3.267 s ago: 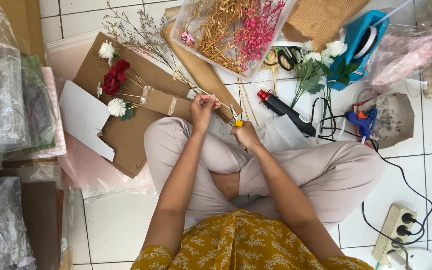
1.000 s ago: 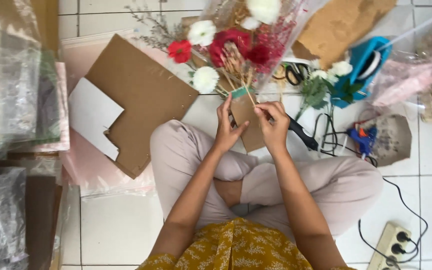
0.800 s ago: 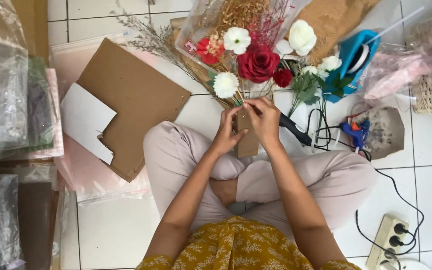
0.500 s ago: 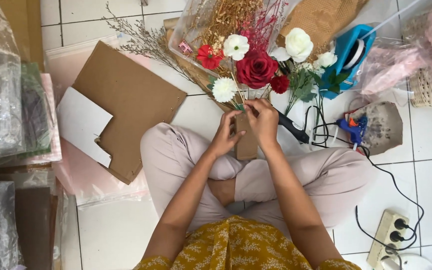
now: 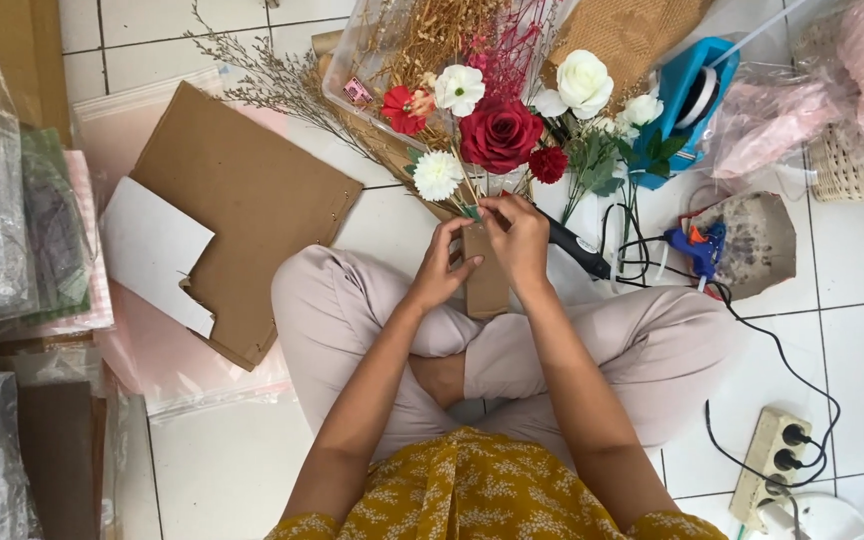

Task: The person sits on the floor and arranges dried flowers and artificial blooms into a bouquet. They select stems from a plastic container, use pliers to trim the stems, and bundle them together with a green floral tape.

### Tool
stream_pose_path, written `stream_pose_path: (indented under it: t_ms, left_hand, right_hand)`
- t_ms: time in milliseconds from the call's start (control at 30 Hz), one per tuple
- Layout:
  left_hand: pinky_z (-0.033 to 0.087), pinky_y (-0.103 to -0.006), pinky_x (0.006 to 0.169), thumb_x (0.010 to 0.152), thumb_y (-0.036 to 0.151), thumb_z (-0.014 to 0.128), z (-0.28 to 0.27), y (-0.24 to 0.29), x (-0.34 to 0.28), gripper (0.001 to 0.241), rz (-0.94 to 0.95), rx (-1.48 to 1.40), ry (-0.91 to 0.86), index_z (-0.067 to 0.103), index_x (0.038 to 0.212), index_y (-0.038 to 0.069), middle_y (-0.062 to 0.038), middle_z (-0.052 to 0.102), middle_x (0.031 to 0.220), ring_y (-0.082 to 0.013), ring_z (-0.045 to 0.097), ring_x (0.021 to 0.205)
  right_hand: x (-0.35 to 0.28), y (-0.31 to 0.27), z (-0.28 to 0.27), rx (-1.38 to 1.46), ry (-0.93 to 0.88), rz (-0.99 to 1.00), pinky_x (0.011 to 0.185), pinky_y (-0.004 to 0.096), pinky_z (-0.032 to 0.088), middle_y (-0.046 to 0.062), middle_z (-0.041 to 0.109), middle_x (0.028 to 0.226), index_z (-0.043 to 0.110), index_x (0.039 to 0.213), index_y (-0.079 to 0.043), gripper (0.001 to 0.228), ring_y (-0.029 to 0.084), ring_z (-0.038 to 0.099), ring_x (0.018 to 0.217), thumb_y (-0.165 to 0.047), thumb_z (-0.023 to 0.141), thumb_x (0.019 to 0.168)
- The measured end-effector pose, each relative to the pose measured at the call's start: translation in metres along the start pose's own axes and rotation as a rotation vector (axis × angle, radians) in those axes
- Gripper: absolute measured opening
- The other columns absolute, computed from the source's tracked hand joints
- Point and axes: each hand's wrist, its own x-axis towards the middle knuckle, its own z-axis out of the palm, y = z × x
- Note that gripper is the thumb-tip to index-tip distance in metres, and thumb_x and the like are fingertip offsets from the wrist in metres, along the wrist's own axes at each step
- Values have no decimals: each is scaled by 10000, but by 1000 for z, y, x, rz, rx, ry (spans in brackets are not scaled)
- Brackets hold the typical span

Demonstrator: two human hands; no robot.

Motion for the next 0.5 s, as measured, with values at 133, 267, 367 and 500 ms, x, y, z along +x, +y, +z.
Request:
stream_pose_path:
  t_ms: [133,267,367,500]
  left_hand:
    - [392,-758,1037,900,0,745,1,1,-1,569,-7,10,-5,467,1387,95,-174,437,1371,-484,461,1346]
    - [397,-755,1039,903,25,754,2,6,-2,561,-25,18,-15,475,1383,108,-165,442,1376,-478,459,1352]
    - [399,-760,1033,901,21,758,2,6,-2,555,-28,22,-15,483,1375,111,-172,446,1371,-492,459,1346]
    - [408,-746,1032,902,24,759,2,7,-2,546,-18,24,-11,497,1371,123,-162,449,1376,-490,462,1345]
  right_hand:
    - [4,-3,1,-26,1,-9,684,357,576,86,732,836,801,968,-98,119,309,724,809,-29,811,871]
    - [4,6,3,-65,19,-58,720,338,581,50,747,854,807,977,-121,135,279,731,830,-43,821,867]
    - [5,9,3,-82,42,-91,745,344,583,41,756,862,807,973,-135,143,274,731,842,-55,835,857]
    - [7,12,-1,-81,49,-92,774,357,585,37,772,890,806,964,-148,149,268,737,862,-50,839,858]
